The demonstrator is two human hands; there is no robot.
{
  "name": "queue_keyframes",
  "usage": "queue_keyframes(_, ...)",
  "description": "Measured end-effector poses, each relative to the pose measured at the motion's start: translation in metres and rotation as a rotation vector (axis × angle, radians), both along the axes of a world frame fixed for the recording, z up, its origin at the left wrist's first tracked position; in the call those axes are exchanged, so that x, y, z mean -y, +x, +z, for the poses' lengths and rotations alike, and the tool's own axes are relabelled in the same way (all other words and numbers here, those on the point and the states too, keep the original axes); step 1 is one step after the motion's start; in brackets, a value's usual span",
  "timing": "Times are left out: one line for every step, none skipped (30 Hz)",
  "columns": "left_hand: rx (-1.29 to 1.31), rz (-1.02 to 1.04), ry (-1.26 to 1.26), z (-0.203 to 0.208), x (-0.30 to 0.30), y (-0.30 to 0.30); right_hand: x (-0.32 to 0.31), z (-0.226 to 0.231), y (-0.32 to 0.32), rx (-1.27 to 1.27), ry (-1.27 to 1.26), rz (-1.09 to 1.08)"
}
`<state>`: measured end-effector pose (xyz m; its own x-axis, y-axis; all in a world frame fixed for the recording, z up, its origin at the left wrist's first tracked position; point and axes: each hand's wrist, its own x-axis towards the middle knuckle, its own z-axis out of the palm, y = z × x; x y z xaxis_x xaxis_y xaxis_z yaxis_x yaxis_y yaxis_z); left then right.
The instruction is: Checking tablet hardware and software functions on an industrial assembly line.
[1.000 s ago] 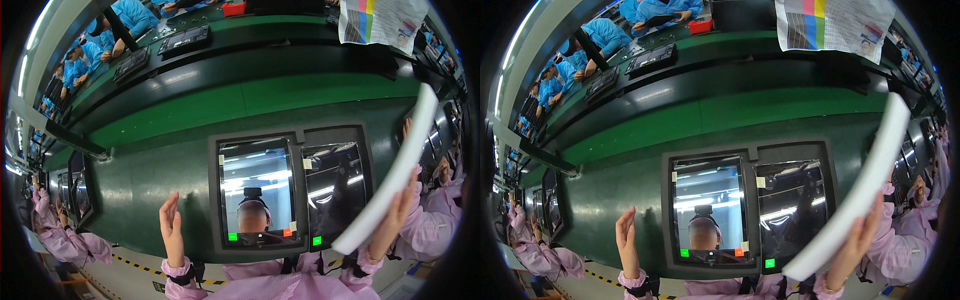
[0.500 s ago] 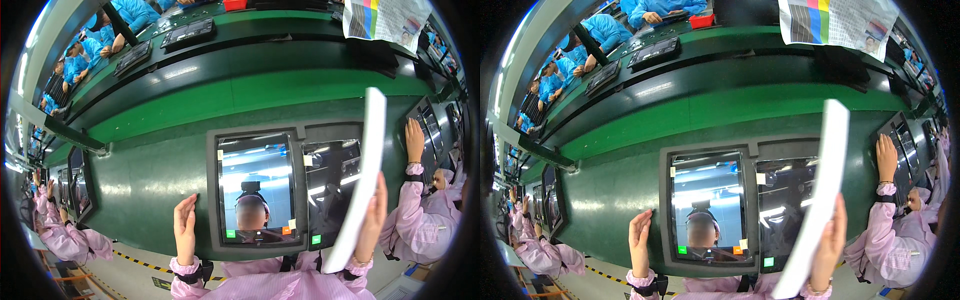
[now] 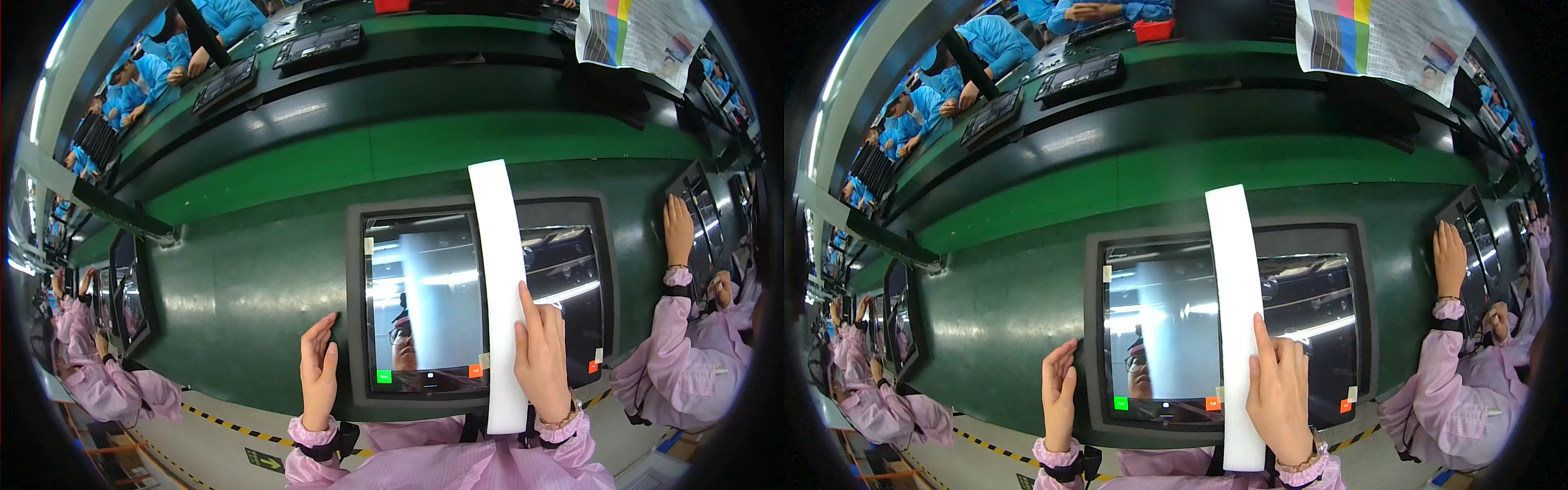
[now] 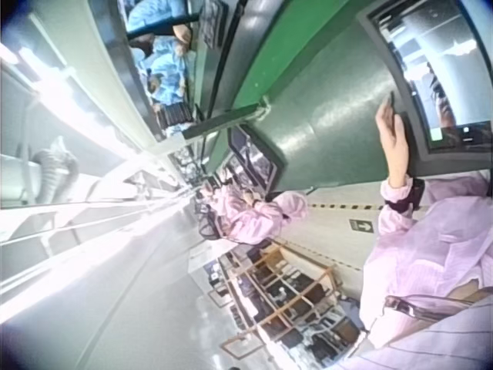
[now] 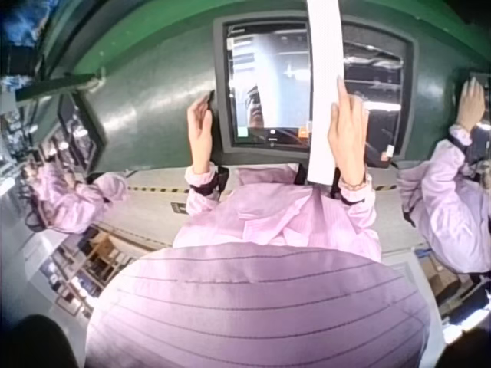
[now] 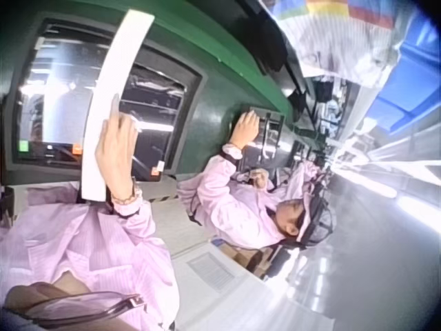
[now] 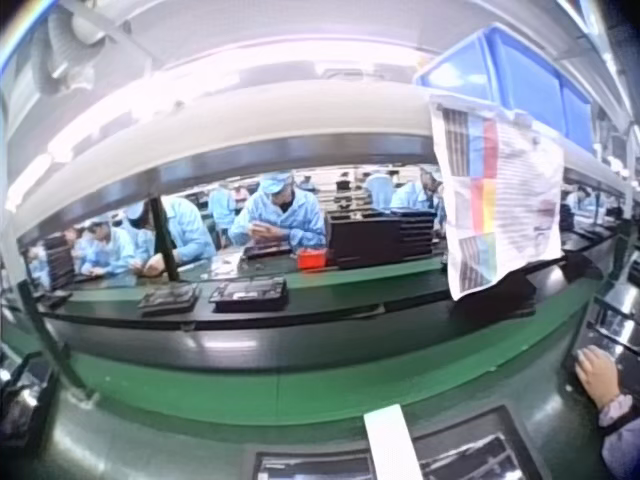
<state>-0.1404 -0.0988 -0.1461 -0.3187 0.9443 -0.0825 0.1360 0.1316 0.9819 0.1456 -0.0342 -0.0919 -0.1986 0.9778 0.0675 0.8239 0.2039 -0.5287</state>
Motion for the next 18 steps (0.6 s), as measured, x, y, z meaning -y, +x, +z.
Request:
queue_keyframes(0.003, 0.001, -0.002, -0.001, 0.001, -0.001, 0.0, -0.001, 0.0, 0.003, -0.002, 0.001)
queue_keyframes(-0.008, -0.003, -0.003, -0.001, 0.001, -0.002, 0.0, -0.001, 0.0, 0.015, 0.002, 0.006)
queue_keyframes(-0.02, -0.006, -0.005, -0.002, 0.002, -0.002, 0.001, -0.002, 0.0, 0.027, 0.006, 0.01)
queue_keyframes(-0.016, -0.009, -0.006, -0.002, 0.002, -0.002, 0.0, -0.003, 0.0, 0.03, 0.005, 0.007)
queue_keyframes(-0.027, -0.008, -0.008, -0.001, 0.002, -0.002, -0.001, -0.003, 0.0, 0.031, 0.002, 0.012)
queue_keyframes(-0.037, -0.007, -0.01, -0.001, 0.001, -0.001, -0.001, -0.003, -0.001, 0.032, -0.001, 0.016)
queue_keyframes(-0.036, -0.009, -0.011, -0.001, 0.002, -0.001, -0.001, -0.003, -0.003, 0.033, -0.002, 0.015)
queue_keyframes(-0.041, -0.01, -0.015, -0.001, 0.002, -0.001, -0.002, -0.002, -0.004, 0.054, -0.017, 0.0)
queue_keyframes(-0.046, -0.011, -0.018, 0.0, 0.002, 0.0, -0.002, -0.001, -0.005, 0.074, -0.032, -0.016)
queue_keyframes(-0.045, -0.012, -0.019, 0.0, 0.003, 0.0, -0.002, -0.001, -0.005, 0.075, -0.032, -0.017)
queue_keyframes(-0.047, -0.02, -0.022, 0.0, 0.003, 0.001, -0.003, -0.001, -0.004, 0.077, -0.018, -0.01)
queue_keyframes(-0.05, -0.028, -0.025, 0.0, 0.003, 0.002, -0.003, -0.001, -0.004, 0.08, -0.004, -0.003)
queue_keyframes(-0.049, -0.029, -0.026, 0.0, 0.003, 0.003, -0.003, -0.002, -0.004, 0.08, -0.006, -0.004)
queue_keyframes(-0.048, -0.034, -0.022, 0.0, 0.003, 0.004, -0.002, -0.002, -0.004, 0.062, -0.026, -0.011)
queue_keyframes(-0.047, -0.039, -0.018, 0.0, 0.003, 0.005, -0.002, -0.002, -0.004, 0.044, -0.046, -0.018)
queue_keyframes(-0.047, -0.039, -0.019, 0.0, 0.004, 0.006, -0.002, -0.002, -0.004, 0.044, -0.047, -0.019)
queue_keyframes(-0.048, -0.044, -0.017, -0.001, 0.004, 0.007, -0.002, -0.002, -0.005, 0.043, -0.046, -0.016)
queue_keyframes(-0.049, -0.049, -0.015, -0.001, 0.004, 0.008, -0.003, -0.002, -0.005, 0.042, -0.045, -0.014)
